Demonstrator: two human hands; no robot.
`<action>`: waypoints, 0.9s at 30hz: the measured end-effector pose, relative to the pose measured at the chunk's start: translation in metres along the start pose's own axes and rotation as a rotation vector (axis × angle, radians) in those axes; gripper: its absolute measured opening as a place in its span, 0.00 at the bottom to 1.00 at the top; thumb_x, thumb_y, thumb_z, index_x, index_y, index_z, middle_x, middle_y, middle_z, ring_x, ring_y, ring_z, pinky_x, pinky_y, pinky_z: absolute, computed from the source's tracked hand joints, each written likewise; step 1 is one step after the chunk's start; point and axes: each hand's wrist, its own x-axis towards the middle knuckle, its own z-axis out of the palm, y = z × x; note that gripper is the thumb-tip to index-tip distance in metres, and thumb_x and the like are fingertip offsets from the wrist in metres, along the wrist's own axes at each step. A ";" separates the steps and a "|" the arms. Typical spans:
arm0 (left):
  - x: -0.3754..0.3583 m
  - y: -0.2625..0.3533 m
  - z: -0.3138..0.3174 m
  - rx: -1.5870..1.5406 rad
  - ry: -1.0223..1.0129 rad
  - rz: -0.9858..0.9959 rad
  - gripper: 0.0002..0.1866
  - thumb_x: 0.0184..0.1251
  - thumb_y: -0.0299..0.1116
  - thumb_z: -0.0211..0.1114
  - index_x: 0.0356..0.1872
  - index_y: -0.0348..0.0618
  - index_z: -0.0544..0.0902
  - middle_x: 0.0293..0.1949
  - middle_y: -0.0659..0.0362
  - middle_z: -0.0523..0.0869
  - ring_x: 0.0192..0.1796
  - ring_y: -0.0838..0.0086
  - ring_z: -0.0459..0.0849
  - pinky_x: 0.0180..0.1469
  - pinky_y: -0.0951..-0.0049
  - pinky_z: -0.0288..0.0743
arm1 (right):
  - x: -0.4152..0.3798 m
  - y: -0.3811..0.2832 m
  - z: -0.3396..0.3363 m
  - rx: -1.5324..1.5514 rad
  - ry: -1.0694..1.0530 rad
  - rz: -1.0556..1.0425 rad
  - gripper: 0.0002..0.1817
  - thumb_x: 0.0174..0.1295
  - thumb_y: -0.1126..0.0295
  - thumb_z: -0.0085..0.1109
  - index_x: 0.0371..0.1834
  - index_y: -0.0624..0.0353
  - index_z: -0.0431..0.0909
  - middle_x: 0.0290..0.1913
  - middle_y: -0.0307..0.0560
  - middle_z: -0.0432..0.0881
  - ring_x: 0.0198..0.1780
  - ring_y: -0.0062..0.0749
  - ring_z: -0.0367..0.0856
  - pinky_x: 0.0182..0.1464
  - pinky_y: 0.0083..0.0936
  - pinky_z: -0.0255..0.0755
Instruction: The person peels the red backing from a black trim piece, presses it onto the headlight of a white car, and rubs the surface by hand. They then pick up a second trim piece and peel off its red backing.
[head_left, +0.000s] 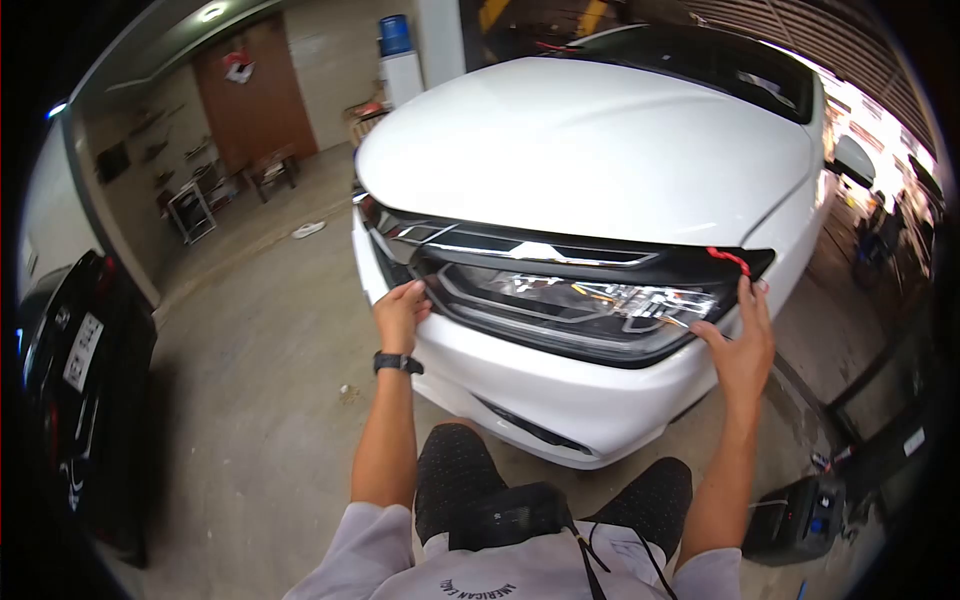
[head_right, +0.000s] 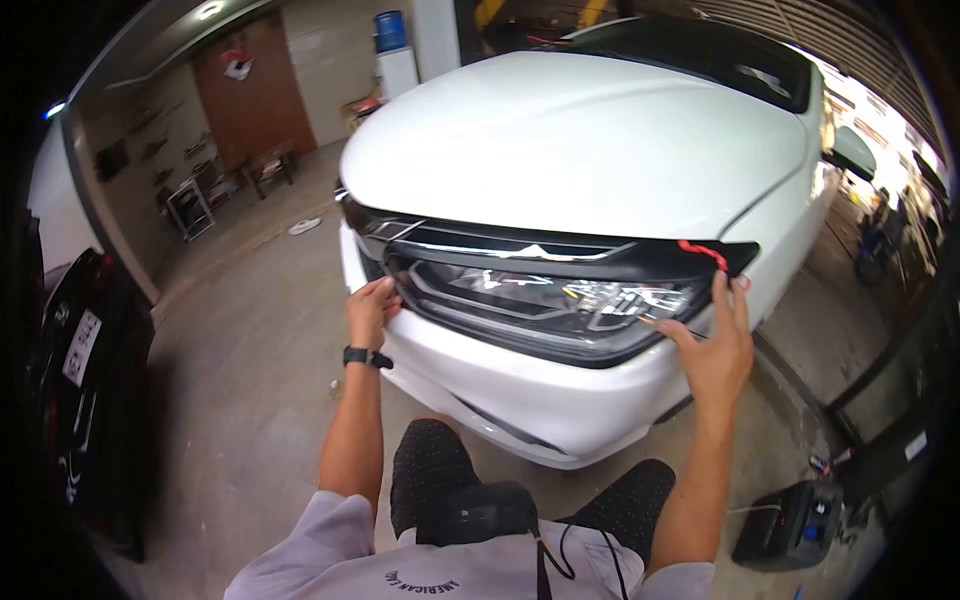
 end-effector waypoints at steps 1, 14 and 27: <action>-0.001 0.004 0.003 -0.026 0.004 0.067 0.23 0.71 0.33 0.75 0.64 0.36 0.86 0.37 0.61 0.91 0.31 0.77 0.88 0.33 0.78 0.84 | 0.000 0.002 0.000 -0.016 -0.003 0.015 0.58 0.40 0.55 0.90 0.80 0.54 0.72 0.78 0.65 0.71 0.76 0.60 0.74 0.73 0.44 0.72; 0.021 0.013 0.002 0.527 -0.025 0.363 0.22 0.76 0.37 0.72 0.63 0.32 0.86 0.33 0.54 0.88 0.30 0.71 0.85 0.37 0.69 0.84 | 0.001 0.002 -0.001 -0.018 -0.019 0.039 0.58 0.40 0.60 0.90 0.81 0.54 0.70 0.80 0.68 0.69 0.78 0.61 0.71 0.75 0.44 0.70; -0.032 0.012 0.007 0.922 -0.328 0.784 0.85 0.28 0.57 0.92 0.85 0.30 0.44 0.86 0.29 0.41 0.88 0.41 0.44 0.86 0.56 0.49 | 0.000 0.004 -0.013 -0.017 -0.087 -0.003 0.63 0.36 0.54 0.91 0.81 0.55 0.69 0.80 0.66 0.69 0.77 0.61 0.72 0.73 0.45 0.71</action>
